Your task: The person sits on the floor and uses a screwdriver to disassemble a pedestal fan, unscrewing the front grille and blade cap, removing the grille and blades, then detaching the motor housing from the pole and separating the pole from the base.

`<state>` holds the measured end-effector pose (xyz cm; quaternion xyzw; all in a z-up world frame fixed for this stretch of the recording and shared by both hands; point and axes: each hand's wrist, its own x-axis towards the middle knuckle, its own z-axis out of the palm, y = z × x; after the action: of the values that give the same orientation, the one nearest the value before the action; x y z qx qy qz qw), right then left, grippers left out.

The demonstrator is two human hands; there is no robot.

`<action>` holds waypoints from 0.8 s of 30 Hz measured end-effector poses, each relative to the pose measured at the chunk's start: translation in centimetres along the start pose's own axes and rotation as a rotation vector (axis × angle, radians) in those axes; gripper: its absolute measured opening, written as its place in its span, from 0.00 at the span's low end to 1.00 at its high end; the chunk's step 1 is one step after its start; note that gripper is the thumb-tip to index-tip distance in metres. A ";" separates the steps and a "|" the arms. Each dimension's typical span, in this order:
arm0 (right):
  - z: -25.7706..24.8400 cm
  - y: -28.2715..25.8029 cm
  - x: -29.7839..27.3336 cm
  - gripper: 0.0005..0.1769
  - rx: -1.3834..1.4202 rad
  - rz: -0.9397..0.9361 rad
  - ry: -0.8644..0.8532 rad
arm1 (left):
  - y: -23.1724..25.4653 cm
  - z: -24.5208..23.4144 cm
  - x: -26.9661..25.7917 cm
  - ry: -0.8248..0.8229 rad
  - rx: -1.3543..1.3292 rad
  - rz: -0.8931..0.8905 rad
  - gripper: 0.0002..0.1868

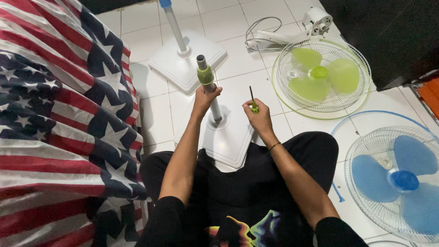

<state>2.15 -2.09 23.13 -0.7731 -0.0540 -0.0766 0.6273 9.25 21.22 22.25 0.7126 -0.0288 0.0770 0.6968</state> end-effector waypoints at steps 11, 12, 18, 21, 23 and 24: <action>1.2 -0.3 0.6 0.08 -0.005 -0.045 0.024 | -2.3 1.9 0.2 0.289 0.222 0.046 0.13; 1.2 -0.1 0.6 0.08 -0.008 -0.037 0.020 | -2.3 2.2 0.3 0.307 0.228 0.057 0.13; 1.1 1.0 0.0 0.08 -0.028 0.001 0.032 | -1.8 3.0 -0.3 0.382 0.223 0.078 0.14; 0.8 0.3 0.2 0.07 -0.044 -0.106 0.047 | -0.4 1.1 -0.4 0.158 0.206 0.064 0.15; 0.6 -0.4 0.3 0.07 -0.014 0.022 0.005 | 1.0 -0.4 -0.2 0.002 0.169 0.094 0.16; 0.6 -0.8 0.3 0.09 0.001 0.087 -0.016 | 1.8 -0.9 0.1 -0.050 0.140 0.121 0.17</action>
<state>2.38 -1.38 23.81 -0.7749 -0.0254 -0.0429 0.6301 9.04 22.08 24.05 0.7582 -0.0837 0.1030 0.6384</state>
